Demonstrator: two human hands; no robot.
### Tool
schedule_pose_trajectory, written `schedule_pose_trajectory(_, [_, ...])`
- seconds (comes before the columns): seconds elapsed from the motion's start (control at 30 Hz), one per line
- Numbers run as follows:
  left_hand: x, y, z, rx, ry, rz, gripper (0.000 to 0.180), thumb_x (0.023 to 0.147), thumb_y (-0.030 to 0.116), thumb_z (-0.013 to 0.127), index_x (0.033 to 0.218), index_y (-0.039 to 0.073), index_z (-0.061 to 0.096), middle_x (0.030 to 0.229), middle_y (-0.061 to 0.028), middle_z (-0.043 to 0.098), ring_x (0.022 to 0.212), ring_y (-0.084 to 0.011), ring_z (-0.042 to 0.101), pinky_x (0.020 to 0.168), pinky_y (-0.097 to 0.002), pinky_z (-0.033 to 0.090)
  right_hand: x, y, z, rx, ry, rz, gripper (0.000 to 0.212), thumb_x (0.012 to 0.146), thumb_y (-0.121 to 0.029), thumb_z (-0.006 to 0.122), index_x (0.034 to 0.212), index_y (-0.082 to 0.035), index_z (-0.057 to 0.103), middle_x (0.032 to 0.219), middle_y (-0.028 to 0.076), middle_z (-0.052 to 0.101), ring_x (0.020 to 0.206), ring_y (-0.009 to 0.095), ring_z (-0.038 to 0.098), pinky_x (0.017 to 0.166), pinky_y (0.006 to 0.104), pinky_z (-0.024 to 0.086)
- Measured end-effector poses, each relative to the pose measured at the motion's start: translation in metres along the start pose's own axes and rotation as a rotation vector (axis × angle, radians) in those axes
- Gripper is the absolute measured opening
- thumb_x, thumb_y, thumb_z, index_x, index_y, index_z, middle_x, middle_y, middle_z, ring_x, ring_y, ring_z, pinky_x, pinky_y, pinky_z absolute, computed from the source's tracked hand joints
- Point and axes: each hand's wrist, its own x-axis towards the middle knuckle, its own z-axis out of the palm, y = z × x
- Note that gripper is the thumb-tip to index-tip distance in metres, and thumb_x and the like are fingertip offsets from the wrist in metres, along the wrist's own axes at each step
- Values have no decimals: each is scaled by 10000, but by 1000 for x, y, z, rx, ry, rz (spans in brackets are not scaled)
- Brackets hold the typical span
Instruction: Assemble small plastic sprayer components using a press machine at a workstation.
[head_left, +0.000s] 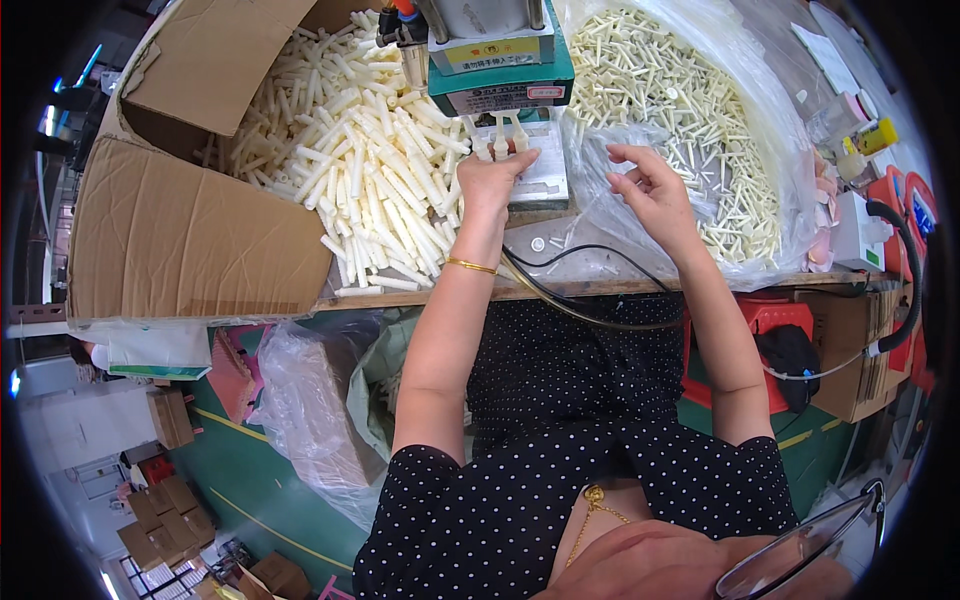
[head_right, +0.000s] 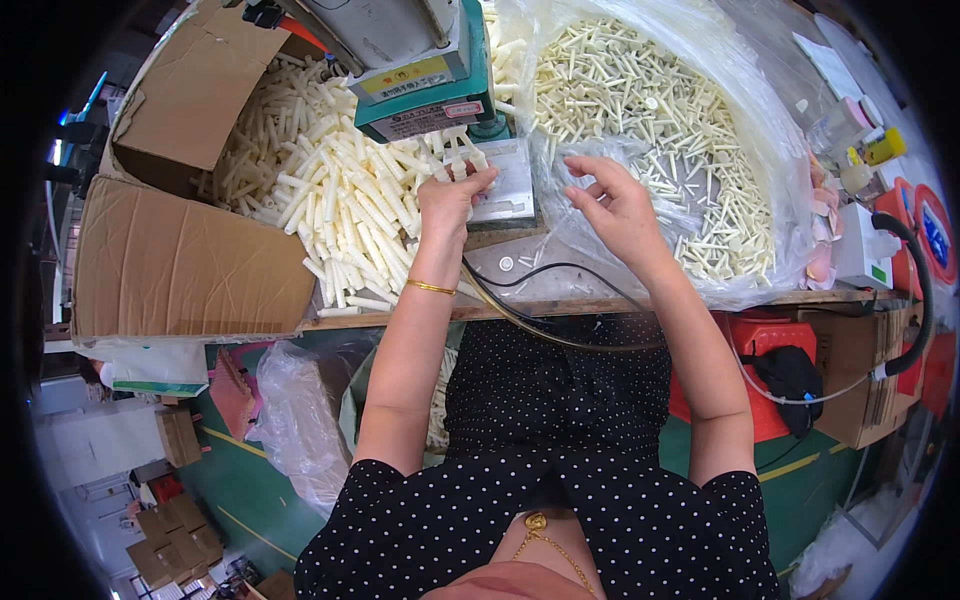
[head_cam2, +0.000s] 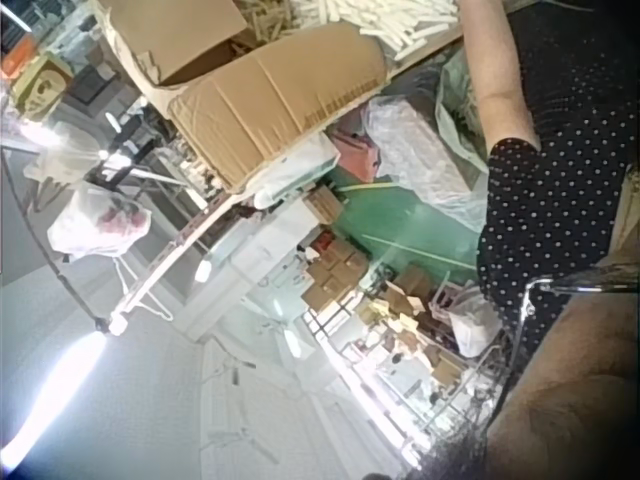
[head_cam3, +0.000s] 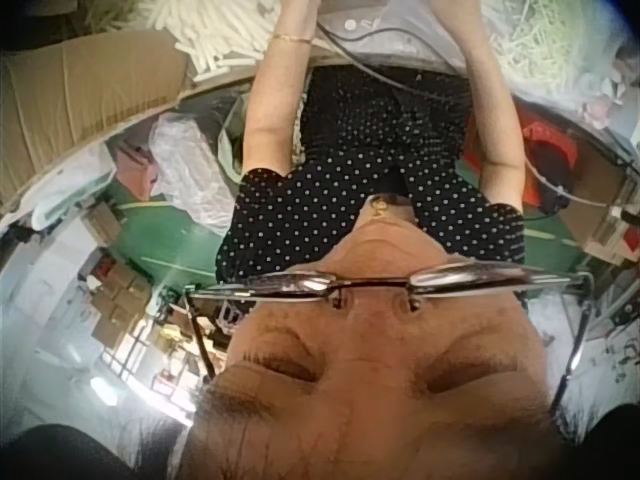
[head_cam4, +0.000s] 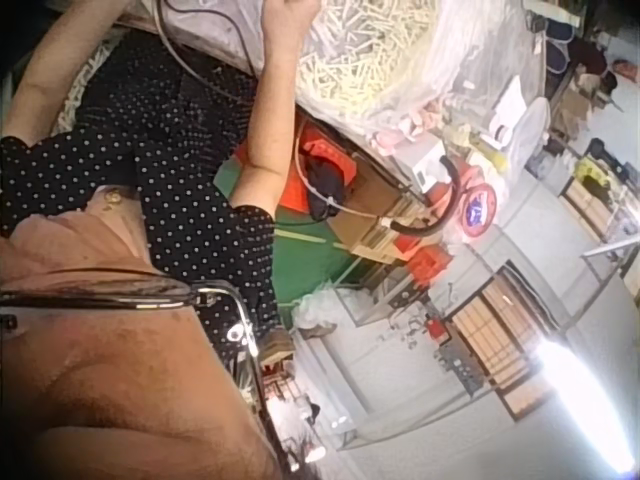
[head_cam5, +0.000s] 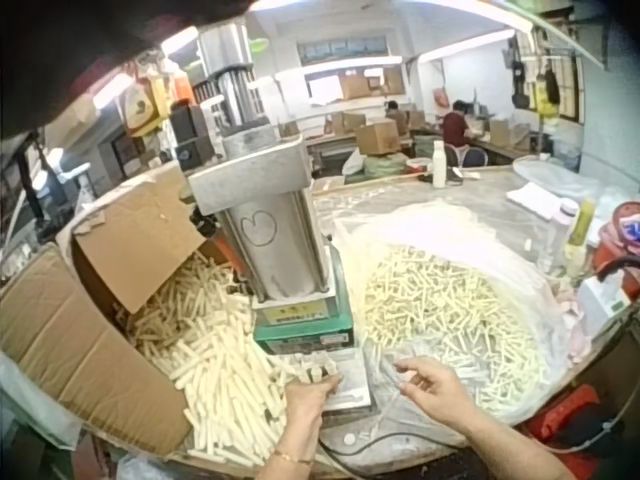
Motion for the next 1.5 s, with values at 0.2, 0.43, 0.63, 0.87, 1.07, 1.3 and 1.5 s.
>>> schedule_pose_trajectory(0.2, [1, -4, -4, -17, -3, 2, 270, 594, -43, 753, 822, -39, 608, 776, -70, 617, 616, -121, 555, 537, -240, 449, -3, -2, 1, -17, -9, -32, 288, 773, -37, 624, 1057, -26, 575, 926, 61, 564, 627, 78, 508, 590, 205, 432])
schedule_pose_trajectory(0.43, [-3, -3, -3, 30, 25, -9, 270, 599, -33, 748, 826, -37, 602, 778, -66, 613, 625, -125, 555, 543, -241, 452, -4, 4, -11, -42, 45, -8, 285, 761, -40, 632, 1042, -32, 587, 912, 64, 575, 627, 85, 511, 591, 210, 433])
schedule_pose_trajectory(0.63, [-48, 26, -47, 448, -190, -90, 337, 613, 130, 776, 886, 17, 615, 787, -19, 604, 677, -105, 561, 607, -254, 465, 24, 43, -77, -423, 178, 50, 269, 769, -118, 627, 1031, -58, 605, 886, 86, 621, 648, 163, 557, 637, 277, 457])
schedule_pose_trajectory(0.87, [-171, 8, -274, 1264, -319, -676, 366, 533, 120, 795, 857, 26, 651, 759, -90, 644, 700, -149, 580, 683, -301, 467, 30, 73, -109, -688, -66, 222, 183, 797, -152, 585, 945, -68, 654, 853, 134, 643, 768, 244, 608, 693, 322, 468])
schedule_pose_trajectory(1.07, [-133, 13, -211, 1053, -57, -74, 275, 686, 204, 708, 827, -17, 625, 696, -136, 620, 630, -180, 595, 598, -288, 459, 50, 109, -93, -999, -87, 190, 285, 795, -136, 518, 1072, -115, 577, 953, 161, 614, 884, 321, 584, 776, 413, 455])
schedule_pose_trajectory(1.3, [-39, 8, -95, 905, 78, 389, 127, 752, 112, 598, 821, 10, 629, 791, -134, 631, 688, -252, 619, 620, -321, 482, 50, 83, -75, -882, -29, 42, 282, 789, -97, 472, 1044, -103, 592, 948, 156, 592, 860, 320, 573, 762, 398, 455])
schedule_pose_trajectory(1.5, [-6, 8, -77, 1594, -19, 356, 145, 699, 45, 533, 817, -1, 605, 875, -164, 599, 832, -321, 577, 716, -397, 467, 30, 71, -79, -807, 7, 42, 235, 796, -112, 503, 1001, -85, 616, 917, 140, 605, 805, 282, 592, 723, 366, 463])
